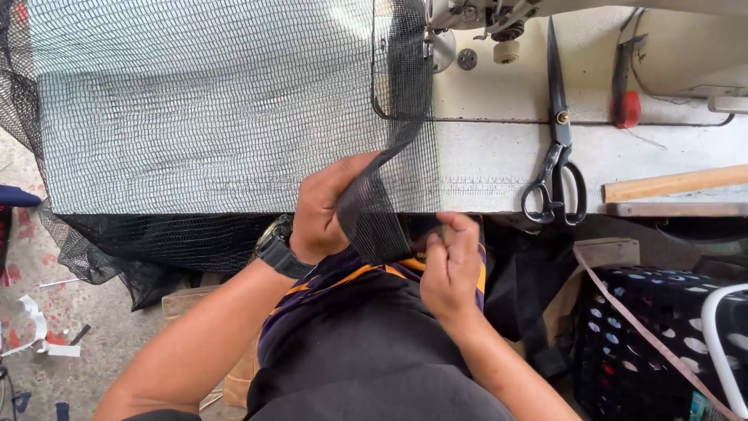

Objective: The person aligns a black mesh fabric with a black webbing strap on a sewing machine table. They guide the materials under the sewing machine needle to stitch the strap to the mesh edge, repeatedly adjusting the fabric and strap to maintain alignment throughout the process.

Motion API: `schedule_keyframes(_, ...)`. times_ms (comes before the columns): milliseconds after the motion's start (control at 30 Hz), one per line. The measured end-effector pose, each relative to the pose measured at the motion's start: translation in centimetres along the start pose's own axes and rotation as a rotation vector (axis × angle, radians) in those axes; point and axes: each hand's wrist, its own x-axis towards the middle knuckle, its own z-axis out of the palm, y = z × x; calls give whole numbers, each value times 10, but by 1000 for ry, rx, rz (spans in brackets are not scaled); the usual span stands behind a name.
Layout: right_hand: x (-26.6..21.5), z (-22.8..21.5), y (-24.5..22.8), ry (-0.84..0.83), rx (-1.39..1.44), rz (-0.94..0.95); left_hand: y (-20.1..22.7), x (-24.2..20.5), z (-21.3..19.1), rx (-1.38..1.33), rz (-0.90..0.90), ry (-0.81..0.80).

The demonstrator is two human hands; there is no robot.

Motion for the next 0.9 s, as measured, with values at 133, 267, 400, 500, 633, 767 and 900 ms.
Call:
schedule_keyframes(133, -8, -4, 11, -102, -191, 125, 6, -1, 0, 147, 104, -91)
schedule_keyframes(267, 2, -3, 16, -26, -204, -9, 2, 0, 3, 469, 347, -228)
schedule_keyframes(400, 4, -6, 18, -16, -166, -62, -13, -10, 10, 680, 486, -250)
schedule_keyframes(500, 8, -8, 15, -66, -246, -161, -11, -11, 14, 751, 577, -295)
schedule_keyframes(633, 12, -10, 13, -83, -329, -282, -17, -19, 21, 783, 518, -350)
schedule_keyframes(767, 6, -14, 38, -107, -444, -398, -14, -20, 25, 771, 397, -353)
schedule_keyframes(900, 8, -17, 41, -109, -516, -431, -10, -19, 28, 765, 344, -351)
